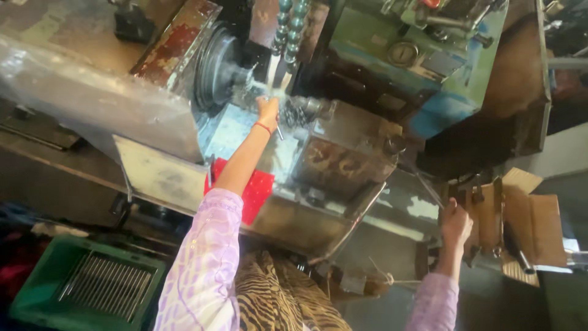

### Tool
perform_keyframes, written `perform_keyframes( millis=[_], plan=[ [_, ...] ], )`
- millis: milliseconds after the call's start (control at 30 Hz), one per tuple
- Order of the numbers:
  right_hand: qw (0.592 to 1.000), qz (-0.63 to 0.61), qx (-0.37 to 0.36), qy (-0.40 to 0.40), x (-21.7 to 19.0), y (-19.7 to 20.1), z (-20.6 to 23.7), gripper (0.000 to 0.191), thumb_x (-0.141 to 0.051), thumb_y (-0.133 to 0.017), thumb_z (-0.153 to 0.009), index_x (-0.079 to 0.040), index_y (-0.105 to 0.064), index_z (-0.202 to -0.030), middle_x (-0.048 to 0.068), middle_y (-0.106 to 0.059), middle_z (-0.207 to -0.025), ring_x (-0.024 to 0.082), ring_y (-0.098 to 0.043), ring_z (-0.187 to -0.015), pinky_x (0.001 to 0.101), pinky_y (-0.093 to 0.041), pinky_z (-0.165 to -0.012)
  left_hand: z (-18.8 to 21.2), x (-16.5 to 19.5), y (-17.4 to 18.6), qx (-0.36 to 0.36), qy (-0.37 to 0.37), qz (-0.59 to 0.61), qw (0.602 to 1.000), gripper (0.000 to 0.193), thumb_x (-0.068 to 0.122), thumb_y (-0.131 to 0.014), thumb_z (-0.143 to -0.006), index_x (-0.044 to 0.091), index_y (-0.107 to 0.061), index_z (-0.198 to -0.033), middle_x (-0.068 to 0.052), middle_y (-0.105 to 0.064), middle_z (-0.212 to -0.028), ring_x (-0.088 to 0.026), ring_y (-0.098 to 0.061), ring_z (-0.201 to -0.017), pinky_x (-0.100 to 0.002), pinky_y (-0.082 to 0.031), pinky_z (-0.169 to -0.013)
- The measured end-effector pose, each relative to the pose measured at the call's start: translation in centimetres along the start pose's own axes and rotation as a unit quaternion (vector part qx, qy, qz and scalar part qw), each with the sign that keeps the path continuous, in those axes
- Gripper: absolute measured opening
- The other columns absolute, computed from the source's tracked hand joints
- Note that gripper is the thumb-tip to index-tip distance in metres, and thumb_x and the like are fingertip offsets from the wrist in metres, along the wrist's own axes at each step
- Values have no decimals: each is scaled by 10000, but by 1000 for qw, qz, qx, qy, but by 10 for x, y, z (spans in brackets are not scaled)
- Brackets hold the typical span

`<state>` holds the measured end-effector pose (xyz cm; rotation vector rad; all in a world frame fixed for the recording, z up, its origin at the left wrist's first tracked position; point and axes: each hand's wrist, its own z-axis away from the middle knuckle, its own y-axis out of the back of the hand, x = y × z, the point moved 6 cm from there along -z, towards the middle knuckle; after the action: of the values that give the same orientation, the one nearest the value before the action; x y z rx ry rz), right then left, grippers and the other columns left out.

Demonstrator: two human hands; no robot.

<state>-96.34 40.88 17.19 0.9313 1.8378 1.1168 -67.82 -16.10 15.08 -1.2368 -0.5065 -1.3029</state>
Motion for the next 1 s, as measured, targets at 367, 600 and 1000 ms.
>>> perform_keyframes(
  millis=[367, 600, 1000],
  plan=[
    [990, 63, 81, -92, 11, -17, 4, 642, -498, -460, -1146, -2, -763, -872, 316, -692, -853, 562, -663, -832, 638, -518, -767, -54, -17, 1, -41, -32, 60, 997, 296, 317, -690, -987, 37, -593, -990, -95, -530, -776, -244, -493, -566, -404, -353, -456],
    [987, 72, 122, -74, 9, -15, 8, 642, -460, -483, -1163, 19, -742, -823, 295, -676, -791, 540, -662, -769, 627, -513, -701, -60, -40, 8, 9, 59, 40, 997, 300, 350, -639, -925, 178, -482, -1112, -61, -535, -920, -226, -531, -688, -381, -403, -518],
    [988, 72, 114, -73, 6, -13, 5, 696, -432, -445, -1201, 33, -738, -775, 287, -680, -782, 510, -684, -755, 597, -528, -683, -63, -41, 14, 21, 81, 49, 995, 233, 318, -630, -907, 185, -539, -1076, -41, -543, -852, -191, -532, -629, -371, -425, -518]
  ],
)
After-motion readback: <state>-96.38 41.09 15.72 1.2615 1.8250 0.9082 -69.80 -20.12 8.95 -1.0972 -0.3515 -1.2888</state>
